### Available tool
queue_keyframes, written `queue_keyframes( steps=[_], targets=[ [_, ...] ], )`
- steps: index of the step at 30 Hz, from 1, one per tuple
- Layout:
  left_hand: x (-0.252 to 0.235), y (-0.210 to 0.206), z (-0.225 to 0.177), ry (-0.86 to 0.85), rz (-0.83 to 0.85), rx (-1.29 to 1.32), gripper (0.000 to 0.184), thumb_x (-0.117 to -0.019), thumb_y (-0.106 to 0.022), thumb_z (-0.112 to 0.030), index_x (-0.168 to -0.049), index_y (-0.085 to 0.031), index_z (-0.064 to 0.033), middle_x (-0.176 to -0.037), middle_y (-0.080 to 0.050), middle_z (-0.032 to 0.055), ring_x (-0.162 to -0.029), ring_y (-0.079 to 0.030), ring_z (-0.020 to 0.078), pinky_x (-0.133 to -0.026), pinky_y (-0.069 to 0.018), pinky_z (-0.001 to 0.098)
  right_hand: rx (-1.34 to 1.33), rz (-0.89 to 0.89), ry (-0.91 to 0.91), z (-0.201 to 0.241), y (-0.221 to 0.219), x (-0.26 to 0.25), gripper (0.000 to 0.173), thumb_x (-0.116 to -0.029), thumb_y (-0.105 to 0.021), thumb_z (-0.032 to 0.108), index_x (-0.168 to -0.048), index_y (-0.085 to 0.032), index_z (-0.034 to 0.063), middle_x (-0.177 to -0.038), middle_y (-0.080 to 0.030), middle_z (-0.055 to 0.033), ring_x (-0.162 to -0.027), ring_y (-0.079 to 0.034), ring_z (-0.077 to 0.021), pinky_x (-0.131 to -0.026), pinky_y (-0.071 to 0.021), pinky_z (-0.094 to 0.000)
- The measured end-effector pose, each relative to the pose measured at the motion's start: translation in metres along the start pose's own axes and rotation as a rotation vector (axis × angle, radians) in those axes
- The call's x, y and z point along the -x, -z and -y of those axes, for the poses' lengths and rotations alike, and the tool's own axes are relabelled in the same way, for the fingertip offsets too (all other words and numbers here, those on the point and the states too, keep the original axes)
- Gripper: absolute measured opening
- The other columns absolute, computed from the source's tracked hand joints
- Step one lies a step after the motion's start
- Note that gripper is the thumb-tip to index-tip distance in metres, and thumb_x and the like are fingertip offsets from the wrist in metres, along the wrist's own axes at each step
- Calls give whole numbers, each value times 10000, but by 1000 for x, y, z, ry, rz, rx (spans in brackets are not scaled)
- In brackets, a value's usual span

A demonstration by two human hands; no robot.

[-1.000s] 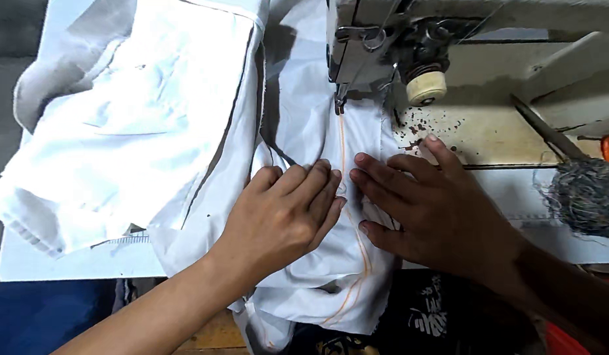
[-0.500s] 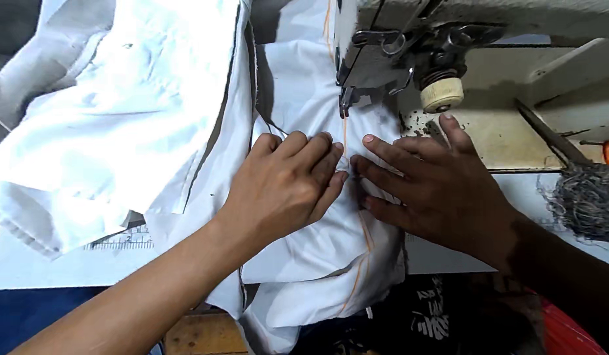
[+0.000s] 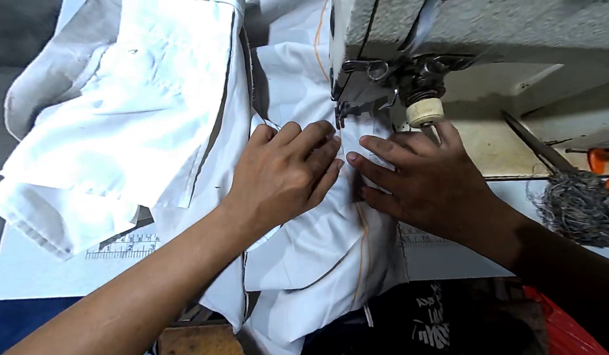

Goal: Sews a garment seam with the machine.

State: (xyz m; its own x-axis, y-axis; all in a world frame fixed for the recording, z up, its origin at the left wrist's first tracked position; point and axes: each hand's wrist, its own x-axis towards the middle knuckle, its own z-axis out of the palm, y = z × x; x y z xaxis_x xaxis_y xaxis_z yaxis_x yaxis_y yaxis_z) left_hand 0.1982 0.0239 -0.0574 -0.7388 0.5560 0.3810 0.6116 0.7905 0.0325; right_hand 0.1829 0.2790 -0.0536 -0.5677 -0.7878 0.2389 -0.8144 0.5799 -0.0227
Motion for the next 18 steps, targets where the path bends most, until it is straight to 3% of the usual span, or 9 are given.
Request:
queue_keyframes(
  steps=[2, 4, 7, 9, 12, 13, 18],
  targets=[
    [4, -1, -1, -31, -75, 19, 317, -1024, -546, -303, -1138, -783, -125, -1049, -724, 93, -804, -615, 264, -684, -404, 430, 0, -8, 4, -2, 0, -1, 437, -1046, -477, 416, -1399, -649, 226, -1363, -640, -106, -1142, -631, -353, -1009, -314, -739],
    [4, 1, -2, -13, -55, 27, 318, -1020, -544, -296, -1144, -786, -130, -874, -671, 79, -772, -590, 262, -679, -388, 422, -7, -2, -4, -3, 0, -3, 446, -1041, -477, 439, -1400, -648, 238, -1345, -646, -99, -1115, -630, -352, -991, -321, -729],
    [-1, 6, -5, 25, 12, 8, 350, -1022, -508, -307, -1184, -777, -153, -812, -595, 73, -733, -543, 261, -672, -364, 425, -7, 9, -9, -3, 2, -3, 450, -1039, -476, 442, -1404, -642, 238, -1340, -647, -109, -1117, -631, -366, -1005, -308, -746],
    [-1, 8, -7, 47, 39, 13, 366, -1023, -491, -314, -1199, -774, -162, -886, -608, 81, -777, -545, 267, -707, -365, 440, -5, 11, -13, -3, 2, -4, 452, -1043, -467, 441, -1408, -638, 237, -1336, -649, -112, -1118, -637, -366, -1007, -303, -758],
    [5, 5, -8, 72, 32, 35, 362, -1040, -497, -328, -1212, -770, -165, -1199, -704, 68, -945, -621, 257, -799, -411, 458, -18, 6, -9, -1, 0, -3, 442, -1057, -457, 421, -1410, -636, 224, -1350, -639, -129, -1121, -638, -381, -992, -306, -781],
    [7, 2, -7, 72, 10, 59, 348, -1038, -515, -320, -1204, -774, -157, -1236, -709, 62, -971, -631, 254, -816, -411, 458, -20, 5, -6, -1, -1, -2, 432, -1061, -456, 411, -1405, -640, 225, -1358, -633, -136, -1124, -636, -385, -984, -308, -782],
    [4, -5, 7, 32, -2, 152, 322, -1026, -545, -291, -1195, -778, -147, -1206, -717, 87, -996, -643, 269, -839, -425, 476, -10, 42, -21, -1, 3, -2, 428, -1071, -424, 393, -1394, -652, 229, -1416, -611, -123, -1159, -627, -386, -973, -323, -762]
  ],
)
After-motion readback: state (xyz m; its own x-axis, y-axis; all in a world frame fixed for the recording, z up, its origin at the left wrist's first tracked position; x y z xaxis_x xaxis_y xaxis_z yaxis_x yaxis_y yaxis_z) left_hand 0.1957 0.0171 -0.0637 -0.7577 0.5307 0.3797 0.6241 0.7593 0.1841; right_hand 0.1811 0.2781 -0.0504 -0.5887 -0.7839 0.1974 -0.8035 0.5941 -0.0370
